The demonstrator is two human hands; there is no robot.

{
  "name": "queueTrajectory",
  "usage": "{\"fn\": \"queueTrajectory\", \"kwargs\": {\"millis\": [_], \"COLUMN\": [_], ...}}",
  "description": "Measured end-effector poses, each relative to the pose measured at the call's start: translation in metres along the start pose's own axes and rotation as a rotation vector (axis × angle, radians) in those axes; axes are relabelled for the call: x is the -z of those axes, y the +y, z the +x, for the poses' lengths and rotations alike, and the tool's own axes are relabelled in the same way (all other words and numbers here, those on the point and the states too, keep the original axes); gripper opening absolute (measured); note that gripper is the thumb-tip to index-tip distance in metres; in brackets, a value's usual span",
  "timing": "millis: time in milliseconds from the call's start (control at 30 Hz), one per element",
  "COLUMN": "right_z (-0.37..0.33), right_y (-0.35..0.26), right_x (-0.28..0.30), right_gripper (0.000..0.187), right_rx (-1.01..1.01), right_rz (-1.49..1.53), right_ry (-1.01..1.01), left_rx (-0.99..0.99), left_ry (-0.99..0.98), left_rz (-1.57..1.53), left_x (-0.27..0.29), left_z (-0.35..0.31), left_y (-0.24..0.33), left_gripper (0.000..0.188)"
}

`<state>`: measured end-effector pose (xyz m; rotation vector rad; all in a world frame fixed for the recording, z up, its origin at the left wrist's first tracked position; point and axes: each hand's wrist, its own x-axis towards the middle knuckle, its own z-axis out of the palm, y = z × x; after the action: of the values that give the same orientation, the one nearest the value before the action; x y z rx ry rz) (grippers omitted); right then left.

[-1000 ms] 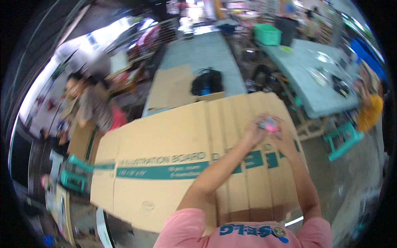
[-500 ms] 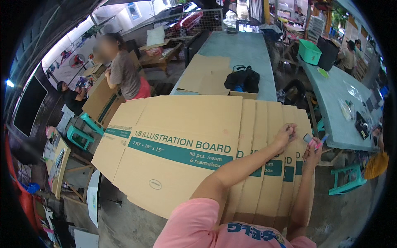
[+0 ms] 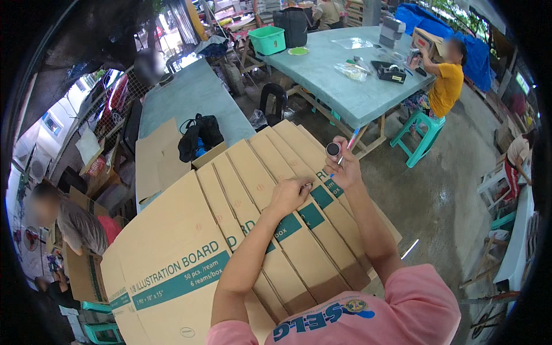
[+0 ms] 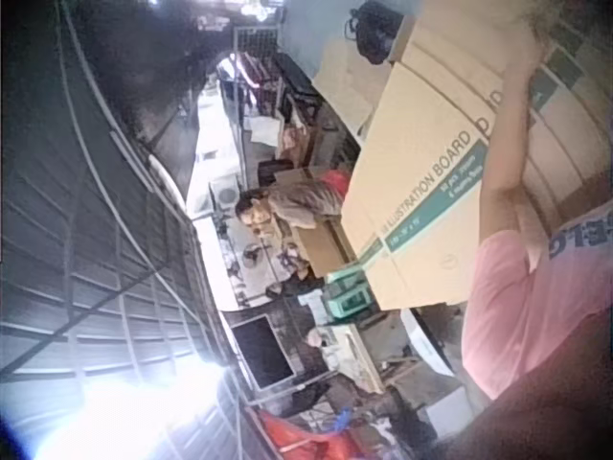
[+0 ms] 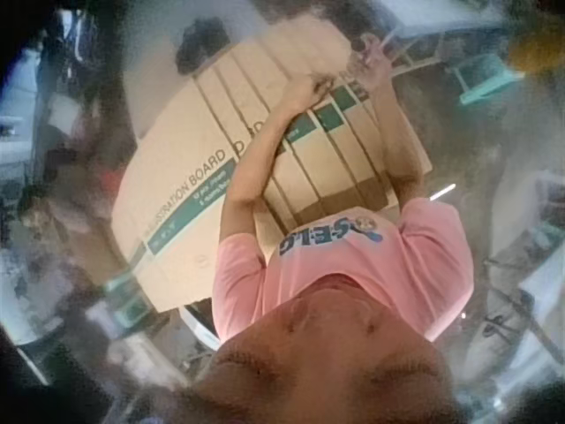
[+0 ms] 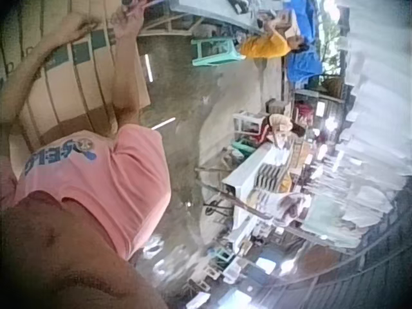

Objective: The person labels cardboard sheets with a marker, stacks them on top of each other, and moves a large stack to a different position.

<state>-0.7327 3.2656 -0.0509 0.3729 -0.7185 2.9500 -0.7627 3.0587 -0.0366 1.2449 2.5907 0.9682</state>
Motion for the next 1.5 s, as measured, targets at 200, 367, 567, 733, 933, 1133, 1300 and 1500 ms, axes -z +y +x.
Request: {"fn": "queueTrajectory", "kwargs": {"millis": [200,367,567,733,933,1133,1300,1500], "right_z": [-0.002,0.001,0.044,0.062,0.039,0.049,0.041,0.032], "right_y": [0.002,-0.008,-0.028,-0.014,0.019,0.004,0.042,0.071], "right_x": [-0.006,-0.006,-0.010,-0.023,-0.015,-0.036,-0.081,-0.090], "right_gripper": [0.029,0.027,0.020,0.017,0.017,0.024,0.022,0.030], "right_rx": [0.000,0.019,0.403,0.231,0.140,0.282,0.165,0.308], "right_rz": [-0.028,-0.181,-1.886,-2.344,-2.348,-1.772,-1.701,-1.708], "right_ry": [0.098,0.098,-0.007,-0.029,-0.015,0.059,-0.135,-0.123], "left_rx": [-0.027,-0.015,0.015,0.249,0.208,0.228,0.137,0.054], "left_ry": [0.048,0.021,-0.082,0.146,0.455,0.381,0.233,0.304], "left_rz": [-0.019,-0.030,-0.404,-1.349,-1.822,-1.944,-2.023,-2.047], "left_x": [-0.002,0.002,0.007,0.019,0.017,0.016,0.011,0.012], "left_z": [0.000,0.000,0.002,0.011,0.006,0.009,0.010,0.012], "left_y": [0.000,0.001,-0.016,-0.049,-0.069,-0.065,-0.062,-0.053], "left_gripper": [0.025,0.025,0.032,0.031,0.034,0.035,0.036,0.030]}}
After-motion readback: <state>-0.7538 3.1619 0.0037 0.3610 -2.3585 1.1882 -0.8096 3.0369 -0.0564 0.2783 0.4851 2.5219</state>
